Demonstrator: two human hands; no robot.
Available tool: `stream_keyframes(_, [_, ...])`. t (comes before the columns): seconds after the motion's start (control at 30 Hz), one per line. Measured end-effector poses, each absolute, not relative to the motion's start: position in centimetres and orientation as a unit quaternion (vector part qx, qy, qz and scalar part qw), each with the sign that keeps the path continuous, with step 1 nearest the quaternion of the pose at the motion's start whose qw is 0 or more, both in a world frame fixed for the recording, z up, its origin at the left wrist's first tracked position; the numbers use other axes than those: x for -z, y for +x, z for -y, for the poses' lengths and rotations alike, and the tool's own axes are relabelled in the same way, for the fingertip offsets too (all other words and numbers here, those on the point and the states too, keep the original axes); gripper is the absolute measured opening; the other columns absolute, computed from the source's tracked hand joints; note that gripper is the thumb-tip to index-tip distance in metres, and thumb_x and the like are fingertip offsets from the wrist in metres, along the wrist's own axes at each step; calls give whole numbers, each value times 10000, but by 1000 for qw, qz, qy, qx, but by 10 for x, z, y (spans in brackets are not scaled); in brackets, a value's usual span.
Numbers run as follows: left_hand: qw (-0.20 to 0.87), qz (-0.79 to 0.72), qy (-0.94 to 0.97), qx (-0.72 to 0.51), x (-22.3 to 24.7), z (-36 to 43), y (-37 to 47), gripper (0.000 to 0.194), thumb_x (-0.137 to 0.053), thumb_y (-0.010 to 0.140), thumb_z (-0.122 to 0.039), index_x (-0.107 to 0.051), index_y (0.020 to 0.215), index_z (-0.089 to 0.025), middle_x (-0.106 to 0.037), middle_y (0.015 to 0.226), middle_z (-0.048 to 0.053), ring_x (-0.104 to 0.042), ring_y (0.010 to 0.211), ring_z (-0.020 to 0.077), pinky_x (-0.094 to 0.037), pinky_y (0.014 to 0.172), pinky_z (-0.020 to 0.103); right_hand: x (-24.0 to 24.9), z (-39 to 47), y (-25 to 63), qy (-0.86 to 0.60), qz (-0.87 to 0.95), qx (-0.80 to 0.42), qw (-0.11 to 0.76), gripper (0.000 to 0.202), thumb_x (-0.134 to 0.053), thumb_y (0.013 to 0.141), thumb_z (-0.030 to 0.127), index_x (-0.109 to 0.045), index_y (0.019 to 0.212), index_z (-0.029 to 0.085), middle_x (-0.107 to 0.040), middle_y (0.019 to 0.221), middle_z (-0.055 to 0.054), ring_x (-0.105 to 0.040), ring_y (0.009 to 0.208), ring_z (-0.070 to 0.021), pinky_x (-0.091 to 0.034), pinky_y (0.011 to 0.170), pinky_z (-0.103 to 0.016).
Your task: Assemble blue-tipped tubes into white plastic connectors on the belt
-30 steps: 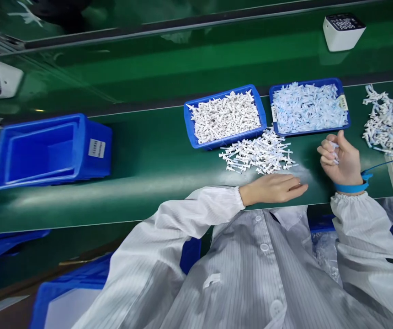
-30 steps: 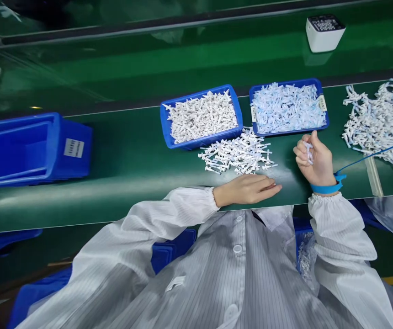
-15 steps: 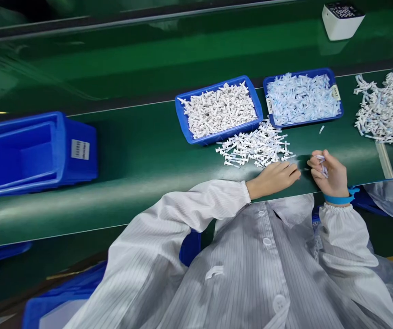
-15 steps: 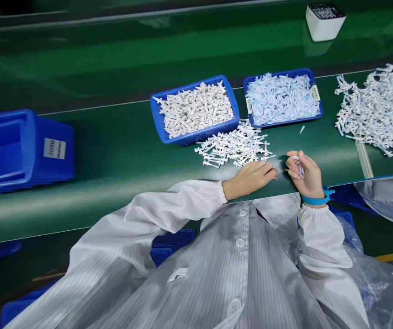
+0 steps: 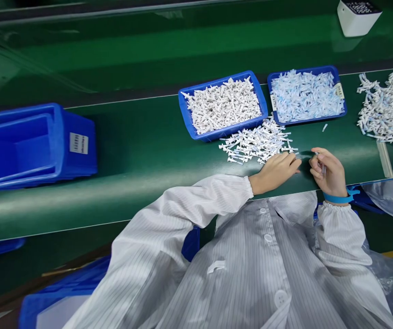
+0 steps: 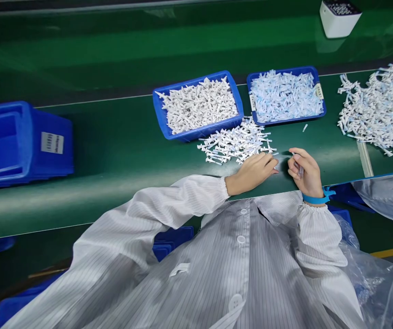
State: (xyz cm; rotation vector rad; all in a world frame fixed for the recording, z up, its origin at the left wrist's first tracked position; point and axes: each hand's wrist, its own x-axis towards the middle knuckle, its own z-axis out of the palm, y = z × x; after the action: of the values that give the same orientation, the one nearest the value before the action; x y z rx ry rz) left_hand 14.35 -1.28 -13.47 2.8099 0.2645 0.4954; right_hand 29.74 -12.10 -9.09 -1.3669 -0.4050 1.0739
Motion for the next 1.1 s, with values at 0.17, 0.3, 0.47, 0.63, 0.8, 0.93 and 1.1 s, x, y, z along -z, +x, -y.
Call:
stream_keyframes(0.17, [144, -84, 969, -181, 137, 13, 143, 371, -357, 1061, -428, -586, 1040, -137, -596, 966, 72, -585, 915, 185, -386, 717, 289, 92, 125, 302, -592, 165, -475, 630, 266, -836, 757, 357, -637, 847, 205, -433, 569, 53, -171, 445, -43, -78, 338, -142])
stream_keyframes(0.3, [149, -78, 968, -186, 139, 14, 143, 325, -381, 1061, -390, -585, 1031, -139, -594, 965, 67, -586, 911, 190, -397, 706, 294, 94, 125, 304, -578, 148, -483, 641, 284, -824, 790, 403, -619, 828, 209, -412, 562, 61, -153, 438, -43, -70, 323, -137])
stream_keyframes(0.47, [160, -66, 966, -193, 139, 14, 143, 276, -360, 1066, -273, -579, 974, -131, -585, 928, 73, -575, 870, 177, -411, 693, 293, 92, 125, 307, -540, 118, -508, 661, 253, -812, 810, 368, -627, 800, 195, -410, 573, 56, -203, 442, -42, -107, 319, -135])
stream_keyframes(0.63, [180, -69, 958, -214, 138, 13, 143, 281, -366, 1065, -295, -578, 1053, -111, -595, 1033, 101, -593, 920, 174, -469, 720, 278, 91, 125, 308, -460, 77, -525, 712, 223, -765, 836, 282, -571, 765, 197, -362, 569, 66, -242, 439, -43, -151, 314, -146])
stream_keyframes(0.8, [202, -25, 949, -241, 138, 16, 142, 394, -329, 1070, -398, -562, 1267, -149, -609, 1165, 109, -616, 1034, 172, -519, 822, 279, 93, 122, 295, -377, 33, -518, 767, 219, -717, 881, 219, -510, 809, 217, -395, 586, 74, -311, 461, -59, -249, 309, -133])
stream_keyframes(0.93, [213, 76, 946, -232, 133, 19, 138, 353, -338, 1073, -236, -568, 1339, -272, -649, 1133, 48, -611, 872, 125, -483, 757, 268, 89, 122, 272, -355, 3, -524, 774, 286, -710, 905, 190, -458, 774, 222, -461, 656, 57, -372, 503, -55, -321, 323, -102])
stream_keyframes(1.1, [205, 164, 944, -199, 123, 19, 133, 403, -290, 1064, -152, -626, 1257, -263, -689, 1091, 32, -586, 830, 97, -433, 721, 271, 80, 133, 247, -378, -19, -537, 753, 261, -744, 887, 197, -507, 783, 226, -509, 740, 21, -384, 525, -70, -461, 397, -111])
